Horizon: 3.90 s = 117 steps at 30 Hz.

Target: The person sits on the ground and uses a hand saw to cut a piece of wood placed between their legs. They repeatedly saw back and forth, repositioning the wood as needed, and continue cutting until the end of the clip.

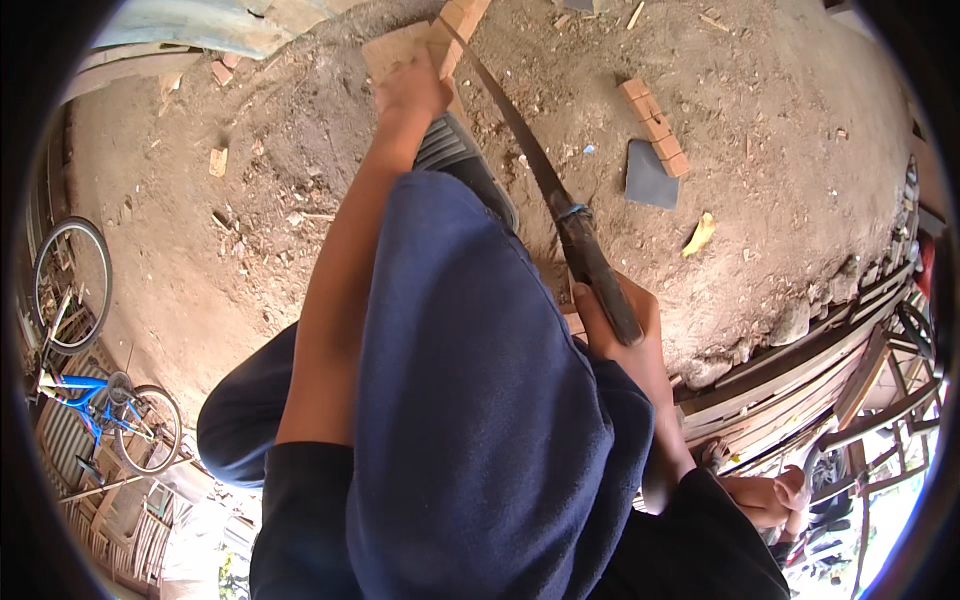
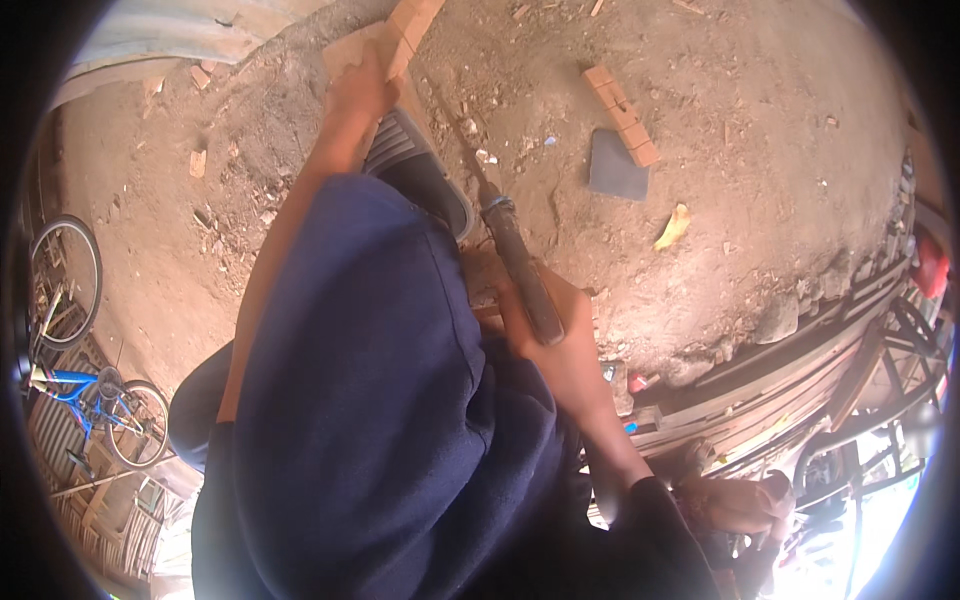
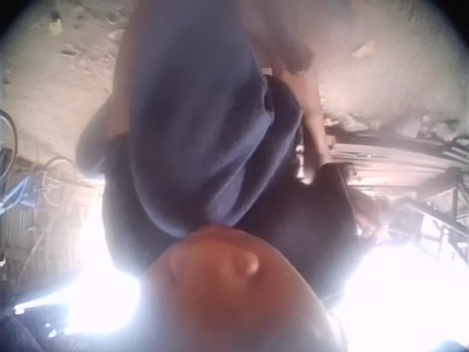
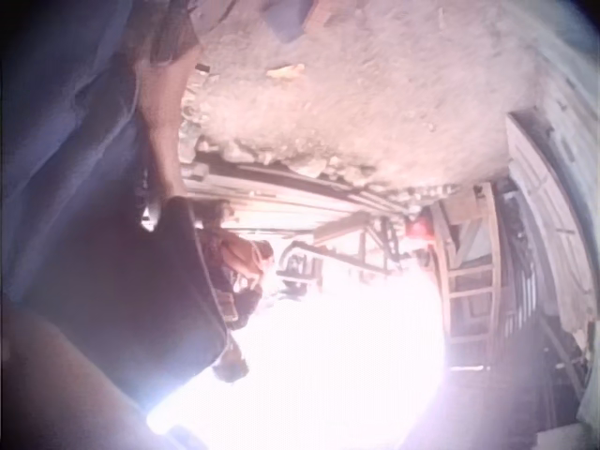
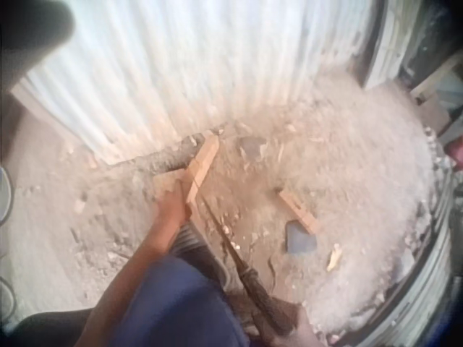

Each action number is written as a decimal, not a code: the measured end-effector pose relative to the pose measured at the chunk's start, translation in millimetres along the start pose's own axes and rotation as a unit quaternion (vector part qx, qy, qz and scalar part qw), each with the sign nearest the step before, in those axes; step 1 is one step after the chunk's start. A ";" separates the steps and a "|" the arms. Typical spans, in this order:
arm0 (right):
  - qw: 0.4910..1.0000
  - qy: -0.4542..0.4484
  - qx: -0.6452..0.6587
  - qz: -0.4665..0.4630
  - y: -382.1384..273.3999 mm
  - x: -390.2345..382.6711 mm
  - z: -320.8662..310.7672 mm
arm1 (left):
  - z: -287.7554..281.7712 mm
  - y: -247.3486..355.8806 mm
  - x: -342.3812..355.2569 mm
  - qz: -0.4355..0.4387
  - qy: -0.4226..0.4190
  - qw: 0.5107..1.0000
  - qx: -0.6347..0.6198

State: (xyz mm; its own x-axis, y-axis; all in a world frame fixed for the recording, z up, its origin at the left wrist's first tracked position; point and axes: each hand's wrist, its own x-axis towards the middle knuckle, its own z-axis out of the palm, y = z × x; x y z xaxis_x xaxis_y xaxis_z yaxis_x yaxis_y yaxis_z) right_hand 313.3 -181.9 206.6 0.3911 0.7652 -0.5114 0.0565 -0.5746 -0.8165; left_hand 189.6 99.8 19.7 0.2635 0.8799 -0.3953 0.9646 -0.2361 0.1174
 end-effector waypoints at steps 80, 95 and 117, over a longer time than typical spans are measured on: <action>0.994 -0.030 -0.104 0.003 55.1 40.1 9.6 | 5.6 -134.0 10.6 0.319 0.078 0.930 0.164; 0.983 -0.065 -0.126 -0.115 104.8 66.9 26.1 | 17.3 -85.6 -29.4 -0.082 0.075 0.987 -0.112; 0.991 -0.042 -0.090 -0.090 90.5 40.6 4.2 | 79.8 -93.1 -11.1 -0.073 0.006 0.818 -0.570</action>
State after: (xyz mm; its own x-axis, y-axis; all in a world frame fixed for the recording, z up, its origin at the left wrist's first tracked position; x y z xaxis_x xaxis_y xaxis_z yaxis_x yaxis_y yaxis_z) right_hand 330.4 -201.7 110.8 0.2816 0.8771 -0.3890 0.2837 -0.4634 -0.8395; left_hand 97.7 79.1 -59.5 0.1396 0.8703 -0.4723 0.3467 0.4038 0.8466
